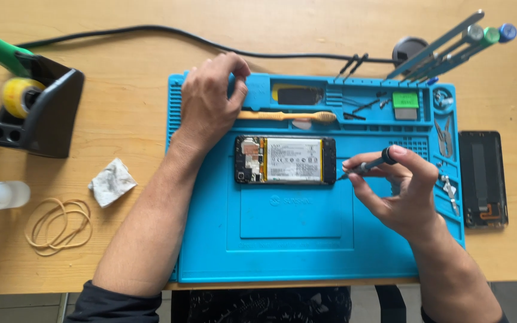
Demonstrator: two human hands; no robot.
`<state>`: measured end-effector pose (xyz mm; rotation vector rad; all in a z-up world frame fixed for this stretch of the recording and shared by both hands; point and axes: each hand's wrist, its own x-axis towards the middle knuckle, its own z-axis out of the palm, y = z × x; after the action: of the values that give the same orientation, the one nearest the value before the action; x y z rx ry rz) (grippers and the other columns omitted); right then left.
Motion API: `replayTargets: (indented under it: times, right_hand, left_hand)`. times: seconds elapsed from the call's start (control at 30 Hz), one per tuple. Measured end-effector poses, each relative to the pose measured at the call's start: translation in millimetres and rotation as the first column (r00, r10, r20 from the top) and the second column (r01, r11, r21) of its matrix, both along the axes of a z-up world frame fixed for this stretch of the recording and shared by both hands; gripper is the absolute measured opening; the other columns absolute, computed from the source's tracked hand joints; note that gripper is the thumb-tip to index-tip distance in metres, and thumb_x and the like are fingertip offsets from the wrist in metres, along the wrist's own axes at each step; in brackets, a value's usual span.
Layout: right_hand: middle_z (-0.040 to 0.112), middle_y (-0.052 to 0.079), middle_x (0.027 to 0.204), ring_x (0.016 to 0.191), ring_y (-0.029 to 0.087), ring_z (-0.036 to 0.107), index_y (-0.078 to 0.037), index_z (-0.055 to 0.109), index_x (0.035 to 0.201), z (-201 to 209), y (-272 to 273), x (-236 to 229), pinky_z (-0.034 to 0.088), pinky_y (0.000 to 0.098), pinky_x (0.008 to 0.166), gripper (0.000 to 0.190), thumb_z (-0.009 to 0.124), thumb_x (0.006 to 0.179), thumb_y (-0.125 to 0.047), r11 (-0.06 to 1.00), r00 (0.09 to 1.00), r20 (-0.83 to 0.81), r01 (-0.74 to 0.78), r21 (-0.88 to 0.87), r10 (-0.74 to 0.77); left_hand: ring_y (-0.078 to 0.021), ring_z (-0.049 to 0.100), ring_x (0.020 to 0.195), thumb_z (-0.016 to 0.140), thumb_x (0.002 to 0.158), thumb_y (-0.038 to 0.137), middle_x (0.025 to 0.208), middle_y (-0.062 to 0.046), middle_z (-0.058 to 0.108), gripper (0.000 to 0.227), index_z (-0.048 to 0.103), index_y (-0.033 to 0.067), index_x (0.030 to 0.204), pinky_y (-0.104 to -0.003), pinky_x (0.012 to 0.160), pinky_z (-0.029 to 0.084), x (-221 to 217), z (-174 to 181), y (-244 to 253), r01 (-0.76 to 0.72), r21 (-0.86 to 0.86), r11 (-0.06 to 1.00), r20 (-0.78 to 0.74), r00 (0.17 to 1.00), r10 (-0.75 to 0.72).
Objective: The person uses a small screwdriver to work on the internal components of a disassembled smartphone placed on a blue anti-static mat. They carefully manipulate the tool around the battery and circuit board area throughout the clip.
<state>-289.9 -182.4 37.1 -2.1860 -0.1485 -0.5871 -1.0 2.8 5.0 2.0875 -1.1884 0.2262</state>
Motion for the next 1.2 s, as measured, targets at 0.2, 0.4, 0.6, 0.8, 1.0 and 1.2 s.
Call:
replayTargets:
  times: [0.2, 0.4, 0.6, 0.8, 1.0, 1.2]
  right_hand:
    - [0.077, 0.019, 0.085, 0.066, 0.027, 0.075, 0.000, 0.034, 0.137, -23, -6, 8, 0.068, 0.0396, 0.057, 0.077, 0.081, 0.077, 0.010, 0.995, 0.978, 0.184, 0.096, 0.021, -0.098]
    - [0.076, 0.018, 0.086, 0.064, 0.025, 0.074, -0.001, 0.037, 0.137, -23, -3, 7, 0.068, 0.0388, 0.056, 0.074, 0.079, 0.078, 0.013, 0.995, 0.974, 0.208, 0.095, 0.007, -0.094]
    - [0.076, 0.016, 0.087, 0.066, 0.025, 0.074, -0.007, 0.042, 0.137, -20, 0, 9, 0.068, 0.0382, 0.056, 0.071, 0.079, 0.079, 0.013, 0.996, 0.975, 0.210, 0.070, 0.050, -0.079]
    - [0.076, 0.012, 0.089, 0.069, 0.022, 0.075, -0.014, 0.040, 0.140, -18, 1, 8, 0.069, 0.0404, 0.060, 0.075, 0.078, 0.080, 0.010, 0.996, 0.983, 0.160, 0.088, 0.021, -0.090]
    - [0.075, 0.011, 0.089, 0.070, 0.022, 0.075, -0.015, 0.037, 0.141, -19, 1, 7, 0.070, 0.0414, 0.061, 0.076, 0.077, 0.081, 0.009, 0.994, 0.985, 0.138, 0.101, 0.045, -0.106]
    - [0.077, 0.014, 0.088, 0.066, 0.022, 0.075, -0.011, 0.038, 0.138, -23, -2, 4, 0.070, 0.0394, 0.056, 0.075, 0.078, 0.078, 0.010, 0.994, 0.985, 0.138, 0.099, 0.047, -0.105]
  left_hand:
    - [-0.0273, 0.068, 0.087, 0.060, 0.094, 0.020, 0.088, 0.002, 0.068, 0.010, 0.062, 0.0272, 0.100, -0.045, 0.079, 0.052, 3, -9, -2, -0.069, 0.040, 0.997, -0.055, 0.996, 0.071]
    - [-0.0241, 0.068, 0.083, 0.059, 0.095, 0.017, 0.088, 0.003, 0.069, 0.012, 0.063, 0.0267, 0.100, -0.041, 0.077, 0.051, 3, -12, -1, -0.060, 0.044, 0.997, -0.088, 0.994, 0.063]
    - [-0.0274, 0.067, 0.081, 0.060, 0.096, 0.019, 0.088, 0.000, 0.070, 0.009, 0.063, 0.0256, 0.101, -0.044, 0.076, 0.052, 2, -4, 2, -0.053, 0.066, 0.996, -0.088, 0.994, 0.059]
    - [-0.0210, 0.065, 0.076, 0.057, 0.097, 0.014, 0.087, 0.000, 0.071, 0.014, 0.066, 0.0244, 0.101, -0.038, 0.076, 0.051, -1, -1, 3, -0.059, 0.079, 0.995, -0.152, 0.986, 0.071]
    - [-0.0223, 0.066, 0.076, 0.061, 0.097, 0.014, 0.087, 0.001, 0.071, 0.012, 0.066, 0.0242, 0.100, -0.039, 0.074, 0.051, -1, 0, 2, -0.072, 0.057, 0.996, -0.127, 0.989, 0.079]
    - [-0.0282, 0.067, 0.085, 0.061, 0.094, 0.020, 0.087, 0.001, 0.068, 0.010, 0.063, 0.0277, 0.101, -0.043, 0.078, 0.052, 1, -8, 0, -0.065, 0.026, 0.998, -0.066, 0.996, 0.067]
